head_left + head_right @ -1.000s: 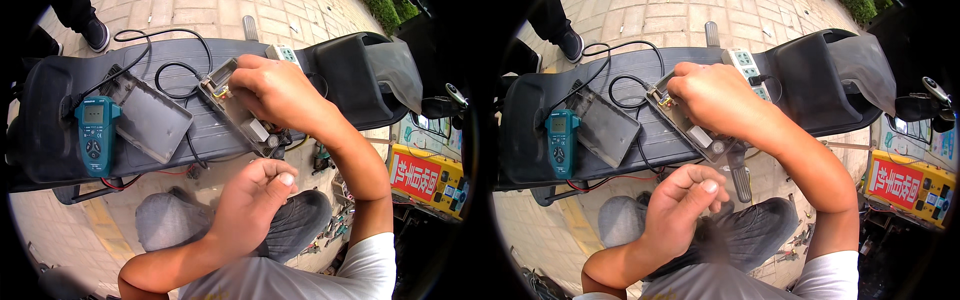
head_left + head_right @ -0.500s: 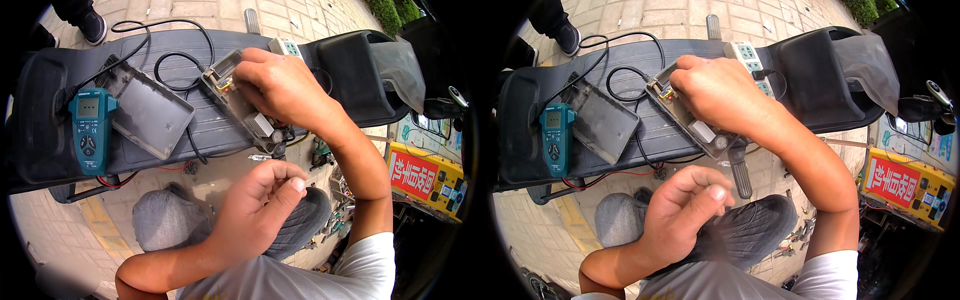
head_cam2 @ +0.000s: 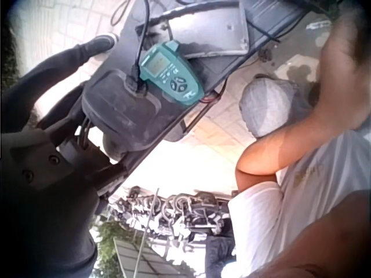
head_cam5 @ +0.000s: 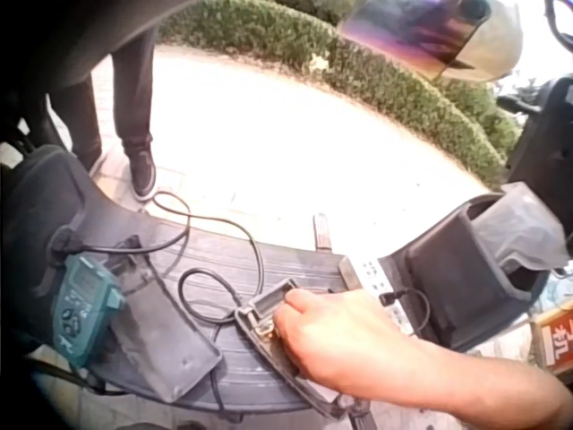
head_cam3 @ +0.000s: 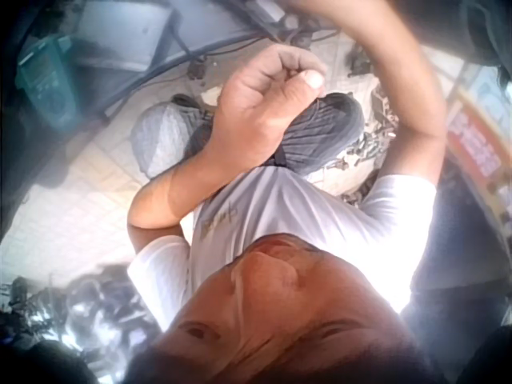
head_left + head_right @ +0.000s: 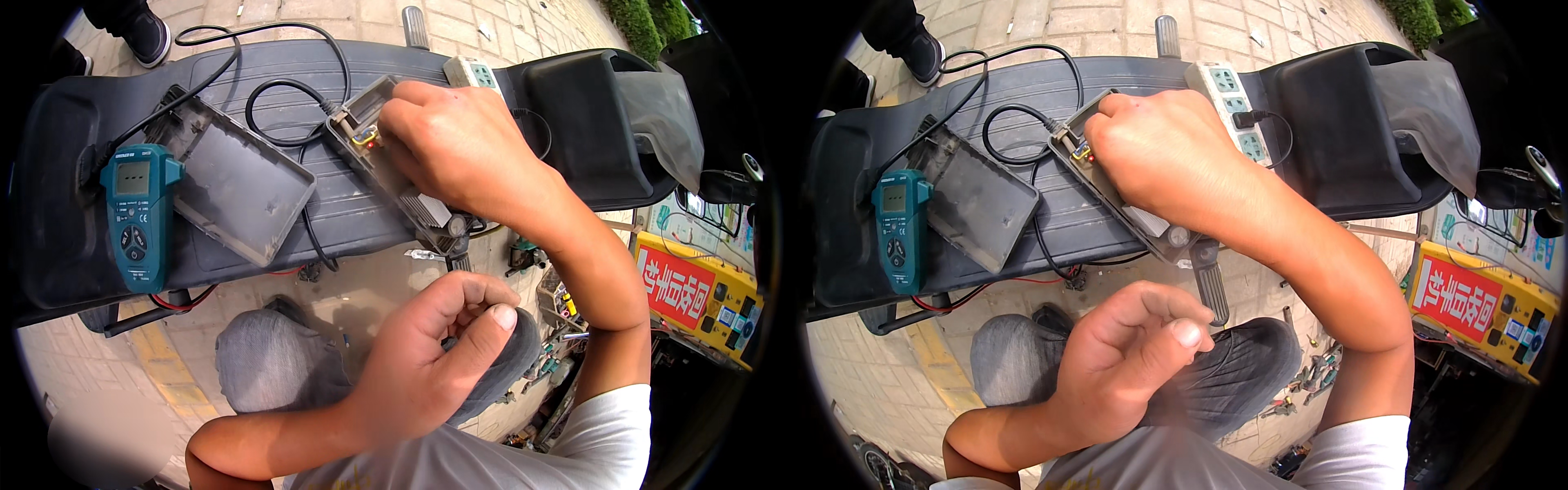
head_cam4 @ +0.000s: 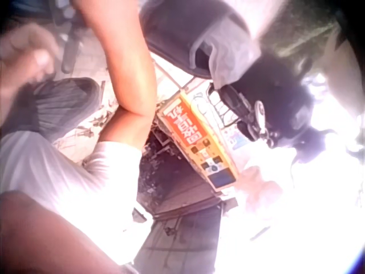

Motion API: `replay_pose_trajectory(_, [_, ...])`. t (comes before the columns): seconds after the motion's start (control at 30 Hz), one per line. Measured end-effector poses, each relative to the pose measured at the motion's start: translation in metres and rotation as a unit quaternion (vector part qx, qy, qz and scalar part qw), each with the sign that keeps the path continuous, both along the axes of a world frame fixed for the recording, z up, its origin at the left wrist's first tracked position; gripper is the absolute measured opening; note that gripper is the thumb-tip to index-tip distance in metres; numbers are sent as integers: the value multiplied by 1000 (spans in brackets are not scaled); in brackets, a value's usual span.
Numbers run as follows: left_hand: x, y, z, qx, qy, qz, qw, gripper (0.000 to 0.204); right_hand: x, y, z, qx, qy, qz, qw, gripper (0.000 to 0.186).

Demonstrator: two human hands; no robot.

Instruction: The person repairs an electric scooter's electrical system by connecting wires to a control box and a power supply. They use pliers to strip wire ends and a multimeter to test connections, working on the scooter's seat and floor area.

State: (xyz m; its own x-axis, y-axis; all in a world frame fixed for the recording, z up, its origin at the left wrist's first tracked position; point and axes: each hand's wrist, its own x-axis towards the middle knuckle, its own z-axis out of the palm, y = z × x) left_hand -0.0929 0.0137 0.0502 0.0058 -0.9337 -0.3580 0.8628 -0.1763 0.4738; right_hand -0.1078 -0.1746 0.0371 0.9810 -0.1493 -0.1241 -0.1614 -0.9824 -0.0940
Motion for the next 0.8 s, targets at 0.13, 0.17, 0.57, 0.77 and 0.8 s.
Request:
replay_pose_trajectory(0.13, [-2,-2,-3,3,-33,0,999,18,5,5,3,-18,14,-11,1000,9])
replay_pose_trajectory(0.17, [-1,-5,-5,4,-37,-6,999,18,5,6,2,-18,12,-16,1000,9])
replay_pose_trajectory(0.57, [-12,-9,-5,33,-114,4,993,17,16,-33,47,263,82,-131,952,29])
replay_pose_trajectory(0.77, [-17,-8,-10,22,-107,26,994,15,-19,-64,38,318,-38,-184,929,31])
replay_pose_trajectory(0.8, [-18,-8,-11,19,-108,28,994,15,-28,-69,34,283,-38,-175,942,33])
